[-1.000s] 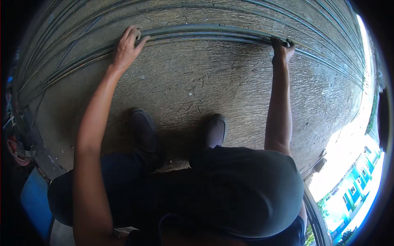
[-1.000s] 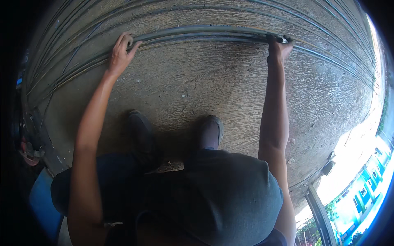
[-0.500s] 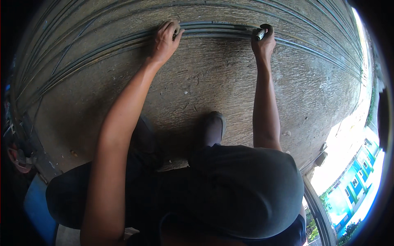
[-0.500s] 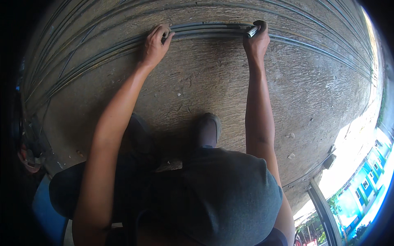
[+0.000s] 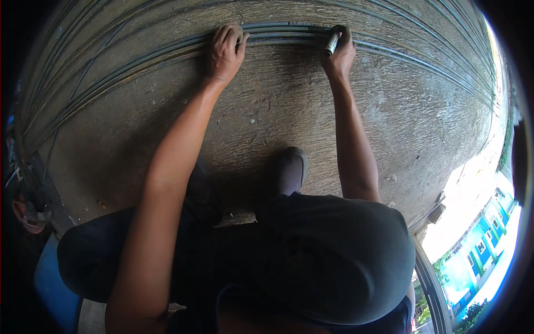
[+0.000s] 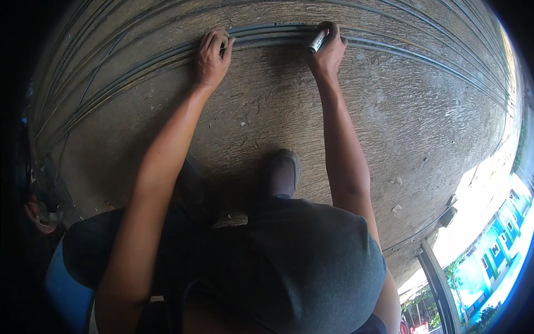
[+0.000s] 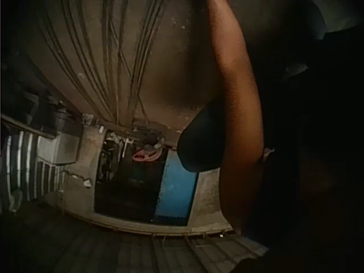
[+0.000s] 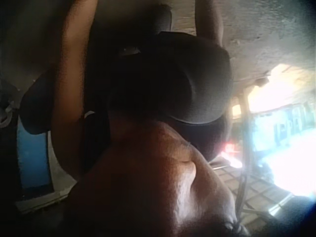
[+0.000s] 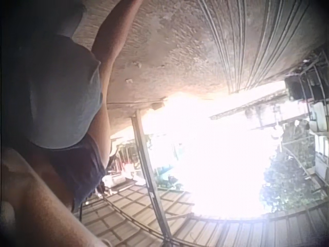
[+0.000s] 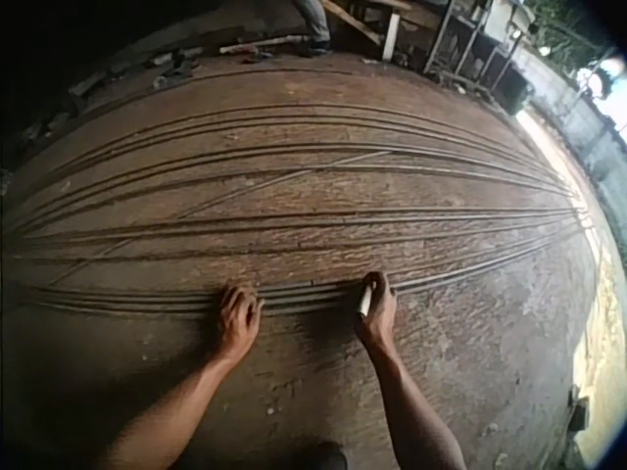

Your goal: The recorder marks lengths on metal rods using a marker and moves them to organize the bundle.

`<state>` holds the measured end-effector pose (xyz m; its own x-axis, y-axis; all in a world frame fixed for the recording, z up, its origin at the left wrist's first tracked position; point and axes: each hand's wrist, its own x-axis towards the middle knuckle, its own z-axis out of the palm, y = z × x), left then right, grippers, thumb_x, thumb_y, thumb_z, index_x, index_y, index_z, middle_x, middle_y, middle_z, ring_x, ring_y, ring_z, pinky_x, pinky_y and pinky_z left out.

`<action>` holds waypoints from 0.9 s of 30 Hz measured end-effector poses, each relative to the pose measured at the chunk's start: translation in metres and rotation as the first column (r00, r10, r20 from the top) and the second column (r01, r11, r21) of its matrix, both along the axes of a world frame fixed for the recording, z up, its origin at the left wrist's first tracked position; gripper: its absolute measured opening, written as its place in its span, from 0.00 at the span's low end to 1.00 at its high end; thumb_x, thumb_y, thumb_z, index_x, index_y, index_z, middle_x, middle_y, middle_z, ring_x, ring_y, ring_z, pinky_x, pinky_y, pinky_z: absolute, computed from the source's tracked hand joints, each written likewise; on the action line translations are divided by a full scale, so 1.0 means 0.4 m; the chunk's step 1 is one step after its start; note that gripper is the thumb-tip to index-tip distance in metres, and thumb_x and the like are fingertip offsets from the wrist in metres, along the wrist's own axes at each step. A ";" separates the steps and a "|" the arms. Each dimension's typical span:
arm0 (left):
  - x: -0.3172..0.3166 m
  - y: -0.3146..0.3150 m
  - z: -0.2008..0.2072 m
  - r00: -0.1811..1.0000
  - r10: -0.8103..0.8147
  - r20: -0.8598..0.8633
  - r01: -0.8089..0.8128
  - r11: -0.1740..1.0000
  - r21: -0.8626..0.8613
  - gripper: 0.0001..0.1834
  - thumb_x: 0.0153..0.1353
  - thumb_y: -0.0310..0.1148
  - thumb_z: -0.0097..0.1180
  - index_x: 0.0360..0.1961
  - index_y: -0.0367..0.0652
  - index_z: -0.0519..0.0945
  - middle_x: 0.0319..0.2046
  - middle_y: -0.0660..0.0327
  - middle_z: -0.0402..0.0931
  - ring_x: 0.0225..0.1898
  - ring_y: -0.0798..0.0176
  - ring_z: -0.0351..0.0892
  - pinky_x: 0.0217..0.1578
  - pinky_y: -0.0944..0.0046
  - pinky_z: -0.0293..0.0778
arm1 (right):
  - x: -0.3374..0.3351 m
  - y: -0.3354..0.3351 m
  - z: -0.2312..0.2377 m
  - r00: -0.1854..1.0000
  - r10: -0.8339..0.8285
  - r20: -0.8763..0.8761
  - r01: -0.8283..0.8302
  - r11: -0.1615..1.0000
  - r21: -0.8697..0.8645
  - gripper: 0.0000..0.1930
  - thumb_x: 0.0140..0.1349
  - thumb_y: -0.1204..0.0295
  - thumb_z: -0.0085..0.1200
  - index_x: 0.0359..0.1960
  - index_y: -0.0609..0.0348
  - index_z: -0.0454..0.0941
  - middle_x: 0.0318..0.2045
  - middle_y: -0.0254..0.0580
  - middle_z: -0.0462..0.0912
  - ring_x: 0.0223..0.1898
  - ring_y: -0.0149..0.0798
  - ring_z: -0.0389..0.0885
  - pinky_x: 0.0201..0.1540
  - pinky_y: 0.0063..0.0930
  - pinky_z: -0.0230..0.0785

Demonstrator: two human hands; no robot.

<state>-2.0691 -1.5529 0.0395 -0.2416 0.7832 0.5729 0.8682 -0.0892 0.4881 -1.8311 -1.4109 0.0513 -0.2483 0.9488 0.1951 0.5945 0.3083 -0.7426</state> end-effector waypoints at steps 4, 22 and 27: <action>0.002 0.007 -0.006 1.000 -0.004 -0.011 0.004 1.000 0.026 0.11 0.60 0.26 0.63 0.31 0.38 0.71 0.35 0.54 0.75 0.40 0.46 0.77 0.43 0.52 0.73 | -0.044 -0.047 -0.004 0.996 0.087 -0.003 -0.086 0.991 0.100 0.18 0.48 0.72 0.56 0.43 0.56 0.73 0.32 0.51 0.82 0.39 0.55 0.72 0.53 0.43 0.60; 0.069 0.173 -0.027 0.967 -0.136 0.214 0.140 0.990 -0.008 0.11 0.56 0.21 0.66 0.29 0.36 0.72 0.23 0.54 0.71 0.24 0.51 0.71 0.29 0.58 0.71 | -0.113 -0.082 -0.048 0.999 0.009 0.039 -0.003 0.989 -0.148 0.13 0.69 0.66 0.52 0.51 0.57 0.76 0.41 0.55 0.77 0.44 0.49 0.72 0.49 0.44 0.67; 0.091 0.171 -0.019 0.973 -0.043 0.227 0.052 0.998 -0.031 0.10 0.55 0.23 0.67 0.27 0.37 0.75 0.23 0.53 0.74 0.24 0.50 0.75 0.29 0.57 0.73 | -0.106 -0.091 -0.041 0.990 0.141 0.009 -0.138 0.976 -0.169 0.14 0.66 0.67 0.53 0.52 0.52 0.75 0.47 0.57 0.73 0.47 0.55 0.67 0.53 0.49 0.63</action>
